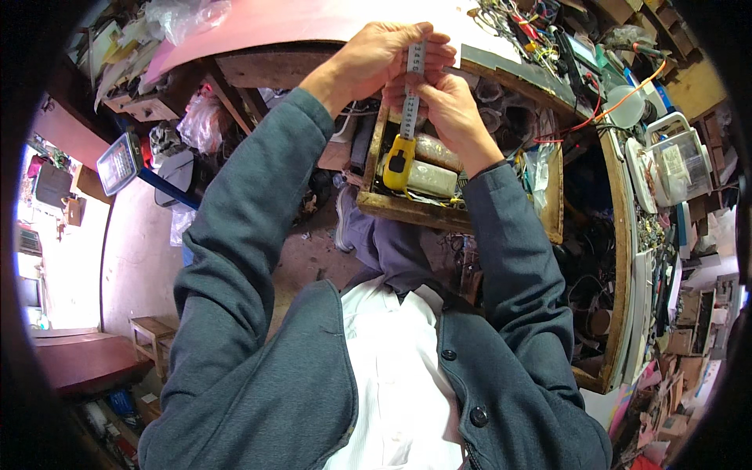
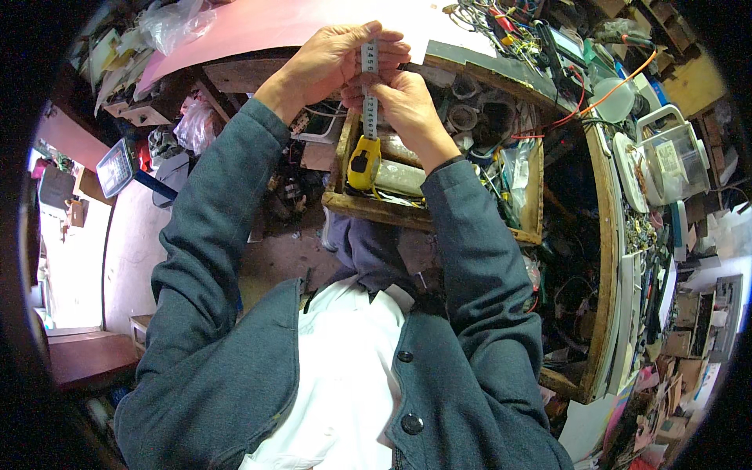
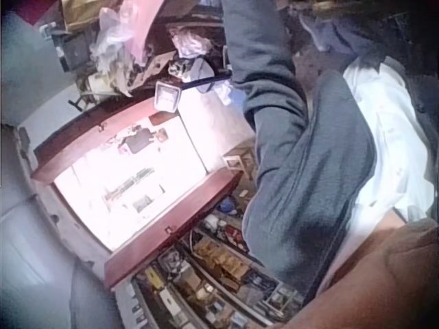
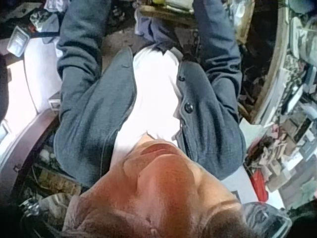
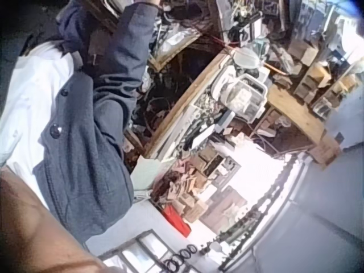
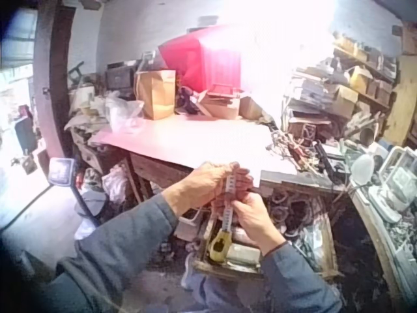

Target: The person uses a yellow tape measure to measure a wooden drawer and its contents, then retracts the tape and places it on the workbench. They then pick up and inspect several small items from the drawer, including a cylindrical object and a small black component, before placing them back.

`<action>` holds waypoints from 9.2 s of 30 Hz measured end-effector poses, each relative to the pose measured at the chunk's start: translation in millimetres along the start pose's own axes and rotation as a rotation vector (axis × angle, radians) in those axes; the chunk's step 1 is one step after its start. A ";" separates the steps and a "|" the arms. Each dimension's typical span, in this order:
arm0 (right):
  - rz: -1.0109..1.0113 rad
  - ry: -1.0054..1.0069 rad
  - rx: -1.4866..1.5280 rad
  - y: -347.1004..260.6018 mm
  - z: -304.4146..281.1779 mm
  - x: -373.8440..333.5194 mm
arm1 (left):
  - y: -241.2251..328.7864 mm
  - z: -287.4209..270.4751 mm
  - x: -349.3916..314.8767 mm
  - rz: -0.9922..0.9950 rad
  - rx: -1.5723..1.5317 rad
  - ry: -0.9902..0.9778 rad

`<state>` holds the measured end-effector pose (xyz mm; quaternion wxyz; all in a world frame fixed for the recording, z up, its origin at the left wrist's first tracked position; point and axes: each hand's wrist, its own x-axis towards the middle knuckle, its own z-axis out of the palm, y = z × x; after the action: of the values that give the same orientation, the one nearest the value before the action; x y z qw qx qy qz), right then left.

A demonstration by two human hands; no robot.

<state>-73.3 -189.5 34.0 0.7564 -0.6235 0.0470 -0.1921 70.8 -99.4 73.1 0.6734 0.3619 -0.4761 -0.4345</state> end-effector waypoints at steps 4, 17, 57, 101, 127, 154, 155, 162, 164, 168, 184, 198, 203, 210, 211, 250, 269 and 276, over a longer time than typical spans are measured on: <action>0.007 0.016 0.007 0.1 0.6 -1.4 | 1.6 2.6 -0.6 -0.020 0.022 0.018; 0.052 0.003 0.020 6.1 0.9 -4.7 | -4.4 5.6 -1.4 -0.035 0.029 0.071; 0.189 -0.206 0.305 0.1 -15.0 -9.4 | 9.5 4.0 -8.5 -0.035 0.034 0.077; 0.081 0.297 -0.336 6.3 -128.0 -82.7 | -99.2 21.8 -64.2 -0.028 -0.552 0.569; -0.109 0.512 -0.335 -8.4 -138.7 -93.5 | -97.3 17.8 -73.4 0.101 -0.781 0.690; 0.048 0.258 -0.405 -2.5 -107.0 -89.7 | -99.9 22.3 -71.5 -0.016 -0.615 0.528; 0.037 0.262 -0.383 -1.8 -106.6 -90.1 | -100.6 21.8 -72.1 -0.017 -0.608 0.520; 0.015 0.281 -0.393 -3.4 -107.0 -90.7 | -99.5 23.8 -69.8 -0.046 -0.615 0.555; 0.007 0.276 -0.369 -2.3 -105.7 -91.1 | -100.8 22.9 -70.3 -0.042 -0.604 0.581; -0.025 0.288 -0.302 -5.8 -102.3 -92.0 | -107.2 17.9 -70.4 -0.024 -0.556 0.620; -0.082 0.426 -0.289 -3.5 -119.6 -93.0 | -114.8 20.1 -63.0 0.064 -0.310 0.507; -0.131 0.515 -0.276 -4.8 -124.0 -92.5 | -95.8 12.8 -73.8 -0.084 -0.265 0.441; -0.111 0.484 -0.286 -3.0 -124.5 -92.5 | -91.2 16.9 -78.0 -0.098 -0.256 0.442; 0.133 0.310 -0.300 7.2 -133.2 -87.2 | -70.1 23.4 -115.3 -0.412 -0.012 0.399; 0.143 0.289 -0.290 10.8 -133.7 -86.2 | -65.9 25.0 -124.6 -0.465 0.041 0.378; 0.497 -0.514 -1.333 -22.9 20.1 -85.2 | -78.4 108.0 -233.0 -0.484 0.160 0.324; 0.617 -0.701 -1.351 -16.5 16.7 -70.8 | -79.3 111.6 -233.3 -0.443 0.172 0.371; 0.395 -0.604 -1.260 -9.9 9.0 -78.1 | -74.4 112.6 -229.7 -0.398 0.273 0.355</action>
<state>-144.8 -155.4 32.3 0.2541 -0.9466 0.0499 0.1922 -93.5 79.1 -36.9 0.5928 0.6057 -0.3246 -0.4199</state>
